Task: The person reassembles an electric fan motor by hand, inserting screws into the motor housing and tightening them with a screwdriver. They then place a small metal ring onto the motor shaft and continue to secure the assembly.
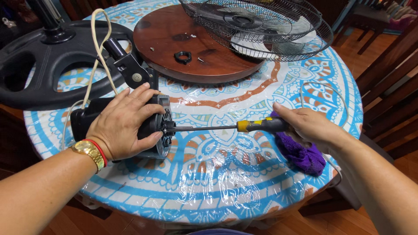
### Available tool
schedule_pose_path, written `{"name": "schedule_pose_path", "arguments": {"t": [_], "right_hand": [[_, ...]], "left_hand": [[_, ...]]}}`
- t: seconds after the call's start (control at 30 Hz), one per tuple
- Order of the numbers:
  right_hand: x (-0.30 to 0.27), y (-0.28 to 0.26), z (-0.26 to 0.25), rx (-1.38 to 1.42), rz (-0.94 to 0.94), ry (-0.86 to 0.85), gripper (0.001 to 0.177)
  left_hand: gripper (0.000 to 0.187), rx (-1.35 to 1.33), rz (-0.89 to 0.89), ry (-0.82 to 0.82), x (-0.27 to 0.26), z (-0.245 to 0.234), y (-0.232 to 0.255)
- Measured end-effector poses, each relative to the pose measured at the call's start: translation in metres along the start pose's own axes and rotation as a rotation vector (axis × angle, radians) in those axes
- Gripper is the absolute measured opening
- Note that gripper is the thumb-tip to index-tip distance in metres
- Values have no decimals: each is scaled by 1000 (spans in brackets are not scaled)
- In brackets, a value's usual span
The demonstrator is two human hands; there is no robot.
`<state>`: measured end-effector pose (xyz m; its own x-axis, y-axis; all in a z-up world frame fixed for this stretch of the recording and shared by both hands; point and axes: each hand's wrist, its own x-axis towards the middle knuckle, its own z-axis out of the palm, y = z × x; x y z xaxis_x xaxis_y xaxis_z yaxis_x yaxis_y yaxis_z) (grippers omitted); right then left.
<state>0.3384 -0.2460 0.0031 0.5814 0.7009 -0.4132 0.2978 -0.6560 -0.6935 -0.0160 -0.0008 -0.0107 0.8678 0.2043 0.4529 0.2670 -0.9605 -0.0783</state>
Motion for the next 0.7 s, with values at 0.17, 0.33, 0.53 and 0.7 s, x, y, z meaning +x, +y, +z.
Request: {"name": "schedule_pose_path", "arguments": {"t": [0.17,0.33,0.53,0.7], "right_hand": [[2,7,-14,260,-278,-290,32],[13,11,-4,265,-110,-55,30],[21,24,6,316,-3,63,48],[16,37,-17,212,-167,-267,34]], "left_hand": [[56,-5,-13,-27,3,-1,1],[56,-27,-11,-20,4,-4,2],[56,-40,-14,-22,6,-4,3],[55,-59,3,1,4,-3,2]]}}
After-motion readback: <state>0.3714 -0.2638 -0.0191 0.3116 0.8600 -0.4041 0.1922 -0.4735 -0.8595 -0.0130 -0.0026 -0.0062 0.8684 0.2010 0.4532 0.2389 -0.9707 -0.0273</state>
